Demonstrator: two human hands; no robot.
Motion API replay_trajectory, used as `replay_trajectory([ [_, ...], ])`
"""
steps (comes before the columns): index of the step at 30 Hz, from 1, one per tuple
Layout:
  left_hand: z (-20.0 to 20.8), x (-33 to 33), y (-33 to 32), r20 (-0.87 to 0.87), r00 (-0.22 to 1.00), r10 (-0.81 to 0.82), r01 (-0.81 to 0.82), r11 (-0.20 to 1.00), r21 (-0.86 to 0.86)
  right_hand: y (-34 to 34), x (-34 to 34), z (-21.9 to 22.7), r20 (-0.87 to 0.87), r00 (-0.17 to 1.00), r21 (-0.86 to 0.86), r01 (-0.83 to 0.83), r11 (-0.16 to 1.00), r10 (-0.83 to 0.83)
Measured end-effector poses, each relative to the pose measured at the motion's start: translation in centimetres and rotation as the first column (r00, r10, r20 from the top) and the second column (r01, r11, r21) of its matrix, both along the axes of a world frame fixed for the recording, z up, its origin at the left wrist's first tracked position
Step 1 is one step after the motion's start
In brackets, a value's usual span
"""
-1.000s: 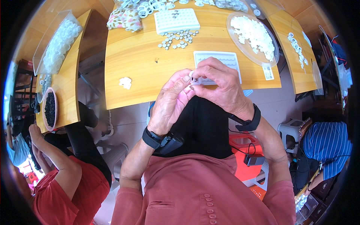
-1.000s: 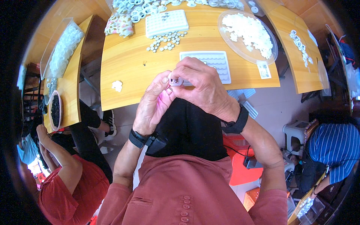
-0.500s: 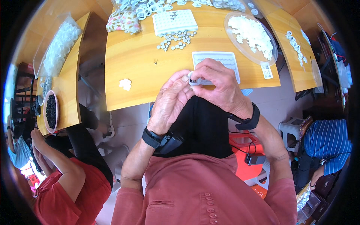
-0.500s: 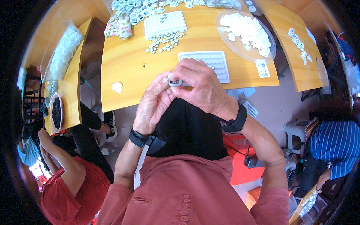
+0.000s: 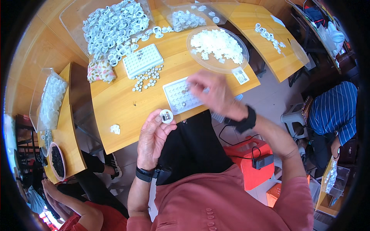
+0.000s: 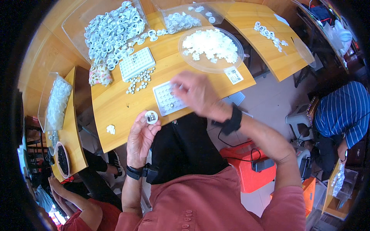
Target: Assembling small plastic components by inserting metal inserts into plastic housings.
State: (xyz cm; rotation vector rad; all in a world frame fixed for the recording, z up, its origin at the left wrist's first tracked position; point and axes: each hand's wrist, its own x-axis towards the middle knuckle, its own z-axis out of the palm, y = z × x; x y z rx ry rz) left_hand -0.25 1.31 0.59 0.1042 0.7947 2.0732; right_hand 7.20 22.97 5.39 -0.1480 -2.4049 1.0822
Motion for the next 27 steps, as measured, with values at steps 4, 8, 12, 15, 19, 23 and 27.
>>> replay_trajectory([
  [4,0.0,-0.1,0.4,-0.003,1.0,-0.002,0.002,1.0,0.01,8.9,-1.9,-0.7,-0.022,0.989,0.349,0.143,0.926,-0.144],
  [8,-0.6,-0.2,0.7,0.02,0.999,-0.026,0.025,0.999,0.03,11.5,-4.3,-1.6,0.089,0.993,0.515,0.023,0.857,-0.08],
  [12,-0.5,-0.1,0.8,0.018,1.0,-0.012,0.012,1.0,0.007,11.4,-6.0,-2.4,0.106,0.993,0.609,-0.026,0.793,-0.048],
  [15,-0.3,-0.2,1.2,0.02,0.998,-0.059,0.057,0.995,0.077,11.4,-6.4,-2.0,0.188,0.975,0.595,-0.019,0.804,-0.116],
  [19,-0.4,-0.4,1.4,0.016,0.997,-0.078,0.076,0.993,0.092,11.8,-6.2,-1.7,0.234,0.954,0.547,0.032,0.837,-0.19],
  [23,-0.5,-0.3,1.6,0.022,0.995,-0.102,0.099,0.989,0.107,12.5,-5.1,-1.3,0.222,0.932,0.483,0.15,0.863,-0.287],
  [27,-0.6,-0.2,1.5,0.035,0.995,-0.095,0.091,0.991,0.1,8.7,-3.6,1.3,0.311,0.936,-0.238,0.246,0.94,-0.166],
])
